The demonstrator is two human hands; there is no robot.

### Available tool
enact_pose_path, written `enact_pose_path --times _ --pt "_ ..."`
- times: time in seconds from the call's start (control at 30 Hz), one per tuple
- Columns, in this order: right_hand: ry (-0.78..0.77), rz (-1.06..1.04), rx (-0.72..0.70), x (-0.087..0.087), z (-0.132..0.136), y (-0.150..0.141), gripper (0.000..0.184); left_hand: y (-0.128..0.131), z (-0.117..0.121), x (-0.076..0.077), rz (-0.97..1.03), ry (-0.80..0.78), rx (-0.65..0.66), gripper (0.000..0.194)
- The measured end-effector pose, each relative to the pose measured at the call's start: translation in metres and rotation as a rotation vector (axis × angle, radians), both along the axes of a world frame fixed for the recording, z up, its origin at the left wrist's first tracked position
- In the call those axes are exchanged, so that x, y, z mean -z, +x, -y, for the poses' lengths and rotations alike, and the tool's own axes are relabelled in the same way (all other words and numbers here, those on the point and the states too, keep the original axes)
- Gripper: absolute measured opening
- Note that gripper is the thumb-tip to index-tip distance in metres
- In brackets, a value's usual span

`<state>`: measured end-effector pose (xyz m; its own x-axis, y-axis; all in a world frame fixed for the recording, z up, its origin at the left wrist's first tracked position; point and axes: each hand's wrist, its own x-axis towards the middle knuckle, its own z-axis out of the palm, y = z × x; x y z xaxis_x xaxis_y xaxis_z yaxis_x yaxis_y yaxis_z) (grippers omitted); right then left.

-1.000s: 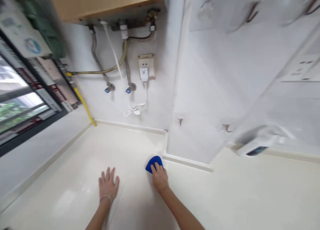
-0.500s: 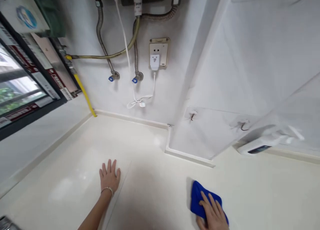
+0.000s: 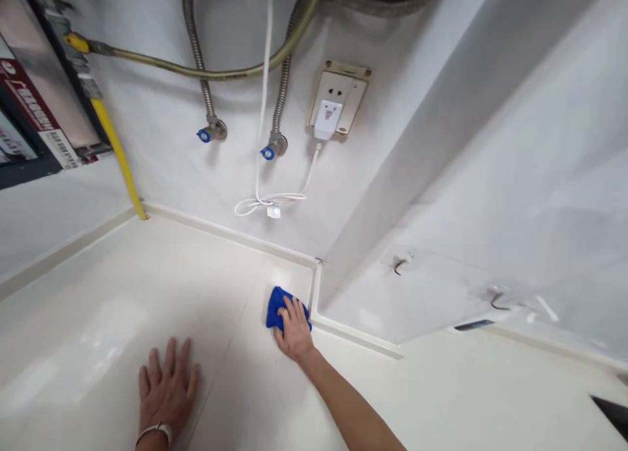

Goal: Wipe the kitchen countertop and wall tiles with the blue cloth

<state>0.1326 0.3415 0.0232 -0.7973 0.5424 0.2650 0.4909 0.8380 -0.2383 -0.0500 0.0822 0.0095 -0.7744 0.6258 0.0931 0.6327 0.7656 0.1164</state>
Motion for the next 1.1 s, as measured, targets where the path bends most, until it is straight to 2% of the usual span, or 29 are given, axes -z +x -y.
enact_pose_path --times 0.13,0.23,0.33,0.4,0.5,0.6,0.77,0.87,0.97,1.1 --pt "0.017 0.075 0.236 -0.005 -0.054 -0.046 0.031 -0.002 0.001 0.008 0.028 0.001 0.000 0.063" --pt "0.023 0.132 0.346 -0.012 -0.088 -0.069 0.033 -0.003 0.001 0.009 0.062 -0.033 -0.020 0.064" --pt "0.011 0.152 0.422 -0.015 -0.108 -0.080 0.041 -0.003 0.001 0.004 0.092 -0.065 -0.030 0.064" --pt "-0.001 0.171 0.448 -0.015 -0.109 -0.083 0.045 -0.001 0.000 -0.001 0.107 -0.064 -0.020 0.064" --pt "-0.019 0.196 0.432 -0.017 -0.087 -0.083 0.046 0.001 0.001 -0.006 0.127 -0.025 0.010 0.063" --pt "-0.036 0.211 0.351 -0.019 -0.034 -0.075 0.048 0.002 0.005 -0.007 0.117 0.027 0.014 0.062" --pt "-0.133 0.104 -0.044 -0.011 0.081 -0.036 0.056 0.001 0.004 -0.007 0.054 0.044 -0.006 0.061" --pt "-0.197 0.026 -0.190 -0.005 0.128 0.010 0.054 0.001 0.002 -0.011 0.028 0.038 -0.015 0.060" --pt "-0.234 0.006 -0.218 -0.001 0.143 0.066 0.046 0.001 0.002 -0.015 0.036 0.044 -0.025 0.060" --pt "-0.141 -0.013 -0.028 0.007 0.122 0.148 0.033 -0.001 0.002 -0.016 0.056 0.062 -0.026 0.061"
